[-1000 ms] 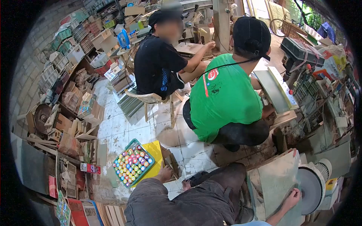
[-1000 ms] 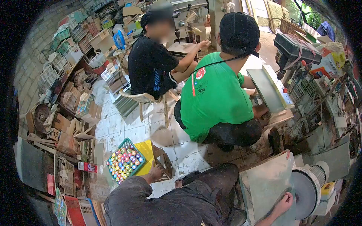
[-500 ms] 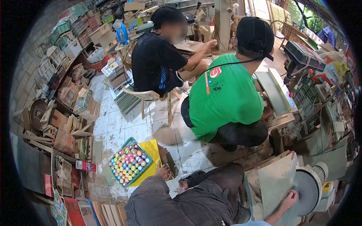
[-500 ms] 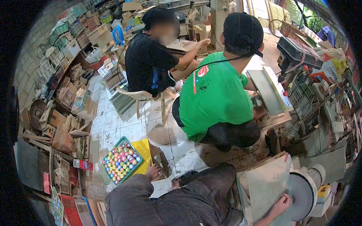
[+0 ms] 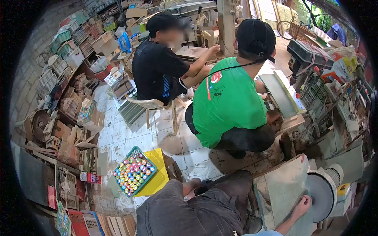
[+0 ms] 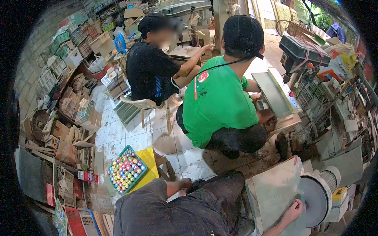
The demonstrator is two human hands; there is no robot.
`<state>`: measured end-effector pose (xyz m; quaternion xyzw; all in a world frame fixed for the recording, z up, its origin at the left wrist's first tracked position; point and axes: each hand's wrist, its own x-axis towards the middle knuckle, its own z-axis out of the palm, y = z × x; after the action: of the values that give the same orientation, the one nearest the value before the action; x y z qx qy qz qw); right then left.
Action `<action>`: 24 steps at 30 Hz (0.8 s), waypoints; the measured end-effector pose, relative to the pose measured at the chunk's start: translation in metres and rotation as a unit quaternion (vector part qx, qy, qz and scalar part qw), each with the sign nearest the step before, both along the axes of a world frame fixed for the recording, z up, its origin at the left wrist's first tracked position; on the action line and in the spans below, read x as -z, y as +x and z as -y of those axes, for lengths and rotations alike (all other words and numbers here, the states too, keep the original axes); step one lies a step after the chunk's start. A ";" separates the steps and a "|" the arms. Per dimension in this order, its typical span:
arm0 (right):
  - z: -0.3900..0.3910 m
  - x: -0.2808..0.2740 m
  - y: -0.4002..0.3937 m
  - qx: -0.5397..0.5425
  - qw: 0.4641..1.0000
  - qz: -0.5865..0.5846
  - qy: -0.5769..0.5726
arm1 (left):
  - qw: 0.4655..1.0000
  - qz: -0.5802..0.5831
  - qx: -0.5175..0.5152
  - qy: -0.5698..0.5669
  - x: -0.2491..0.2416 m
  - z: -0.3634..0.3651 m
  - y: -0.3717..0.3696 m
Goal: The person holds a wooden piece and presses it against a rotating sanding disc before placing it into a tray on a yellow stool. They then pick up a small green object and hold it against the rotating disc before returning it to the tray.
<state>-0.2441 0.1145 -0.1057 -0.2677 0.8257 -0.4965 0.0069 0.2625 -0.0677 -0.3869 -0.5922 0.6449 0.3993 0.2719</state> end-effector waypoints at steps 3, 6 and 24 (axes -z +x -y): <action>0.000 0.000 -0.002 -0.001 1.000 0.001 -0.010 | 0.989 -0.146 -0.032 -0.003 0.043 -0.010 -0.031; 0.004 -0.006 0.005 0.009 1.000 -0.004 -0.002 | 0.986 -0.140 -0.069 0.066 0.048 -0.017 -0.049; 0.000 0.004 -0.007 0.001 0.999 -0.031 0.014 | 0.975 -0.089 -0.174 0.107 0.062 -0.045 0.008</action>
<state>-0.2511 0.1142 -0.1099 -0.2820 0.8329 -0.4759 -0.0157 0.2707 -0.0227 -0.4494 -0.6246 0.5075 0.5583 0.2014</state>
